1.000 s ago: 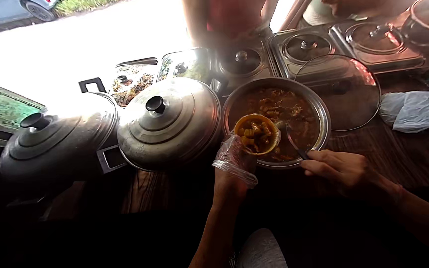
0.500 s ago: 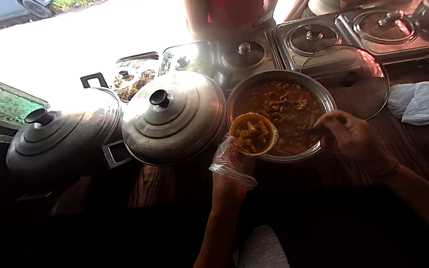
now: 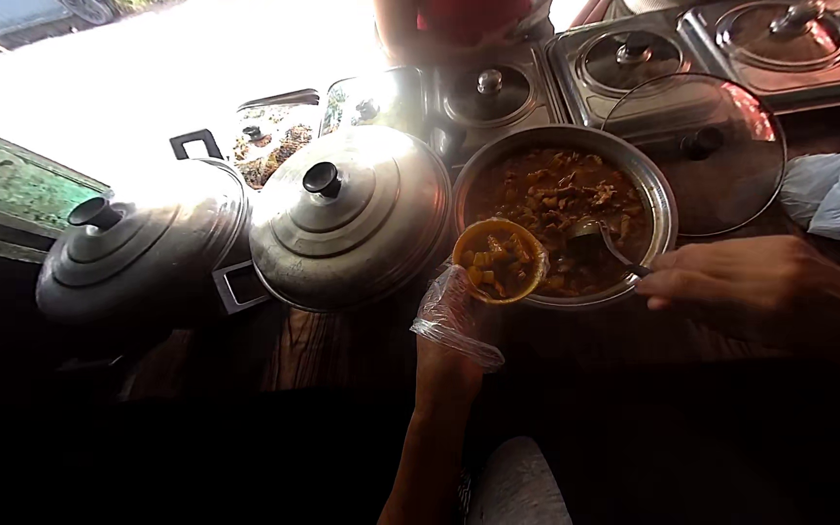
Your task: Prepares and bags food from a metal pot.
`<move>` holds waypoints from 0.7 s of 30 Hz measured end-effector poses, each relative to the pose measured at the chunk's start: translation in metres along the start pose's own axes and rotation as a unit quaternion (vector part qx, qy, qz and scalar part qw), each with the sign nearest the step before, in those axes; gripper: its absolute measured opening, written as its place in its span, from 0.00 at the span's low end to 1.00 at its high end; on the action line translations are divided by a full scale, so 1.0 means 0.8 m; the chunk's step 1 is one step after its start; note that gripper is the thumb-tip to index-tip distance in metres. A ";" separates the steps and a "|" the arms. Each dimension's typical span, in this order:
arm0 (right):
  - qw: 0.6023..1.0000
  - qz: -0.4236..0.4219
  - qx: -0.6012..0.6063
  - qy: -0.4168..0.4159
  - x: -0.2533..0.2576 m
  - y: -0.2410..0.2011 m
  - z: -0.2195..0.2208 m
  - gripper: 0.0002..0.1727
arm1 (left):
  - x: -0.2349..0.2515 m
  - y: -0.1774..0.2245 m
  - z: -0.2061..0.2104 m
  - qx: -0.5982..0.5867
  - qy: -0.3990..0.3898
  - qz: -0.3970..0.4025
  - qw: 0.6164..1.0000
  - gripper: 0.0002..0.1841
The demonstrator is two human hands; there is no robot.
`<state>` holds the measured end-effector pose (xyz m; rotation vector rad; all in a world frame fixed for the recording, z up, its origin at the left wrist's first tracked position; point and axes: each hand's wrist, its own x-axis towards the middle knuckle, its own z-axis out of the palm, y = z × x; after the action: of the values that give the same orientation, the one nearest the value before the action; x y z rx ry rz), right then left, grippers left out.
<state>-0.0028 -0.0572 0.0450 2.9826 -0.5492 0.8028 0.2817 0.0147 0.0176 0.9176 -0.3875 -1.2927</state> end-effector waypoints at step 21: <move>0.624 0.596 0.416 0.287 -0.010 0.027 0.066 0.18 | -0.008 0.007 -0.012 -0.008 -0.013 -0.009 1.000 0.14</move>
<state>0.0093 -0.0795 -0.0066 2.0029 -2.7392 2.4418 0.2904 0.0240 0.0177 0.8920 -0.3896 -1.3240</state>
